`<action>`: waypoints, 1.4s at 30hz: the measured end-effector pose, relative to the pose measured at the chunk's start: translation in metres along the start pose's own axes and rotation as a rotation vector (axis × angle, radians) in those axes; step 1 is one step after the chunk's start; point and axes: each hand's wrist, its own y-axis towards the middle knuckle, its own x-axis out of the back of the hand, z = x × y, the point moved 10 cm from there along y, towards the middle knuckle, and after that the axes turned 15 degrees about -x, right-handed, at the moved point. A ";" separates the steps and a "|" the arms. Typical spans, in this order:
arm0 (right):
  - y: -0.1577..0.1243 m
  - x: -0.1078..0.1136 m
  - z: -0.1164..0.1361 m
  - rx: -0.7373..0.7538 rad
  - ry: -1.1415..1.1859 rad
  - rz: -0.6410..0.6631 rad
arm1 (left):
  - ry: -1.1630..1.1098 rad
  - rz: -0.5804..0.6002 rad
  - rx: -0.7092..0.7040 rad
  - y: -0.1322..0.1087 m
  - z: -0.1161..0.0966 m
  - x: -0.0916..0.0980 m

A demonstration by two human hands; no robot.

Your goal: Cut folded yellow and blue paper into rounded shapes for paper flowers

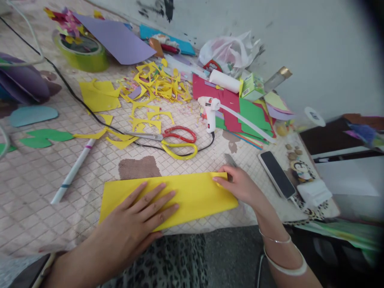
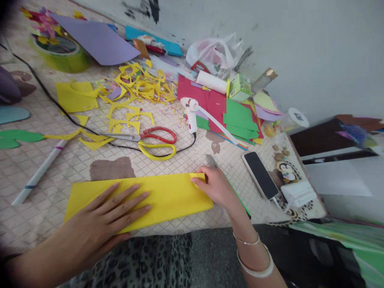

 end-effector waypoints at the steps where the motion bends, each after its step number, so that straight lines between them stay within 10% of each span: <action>1: 0.000 0.000 -0.001 -0.003 0.005 0.001 | 0.005 0.005 -0.005 0.000 0.000 0.000; 42: 0.004 -0.004 -0.004 0.004 -0.015 -0.002 | -0.031 0.078 0.023 -0.004 0.000 -0.003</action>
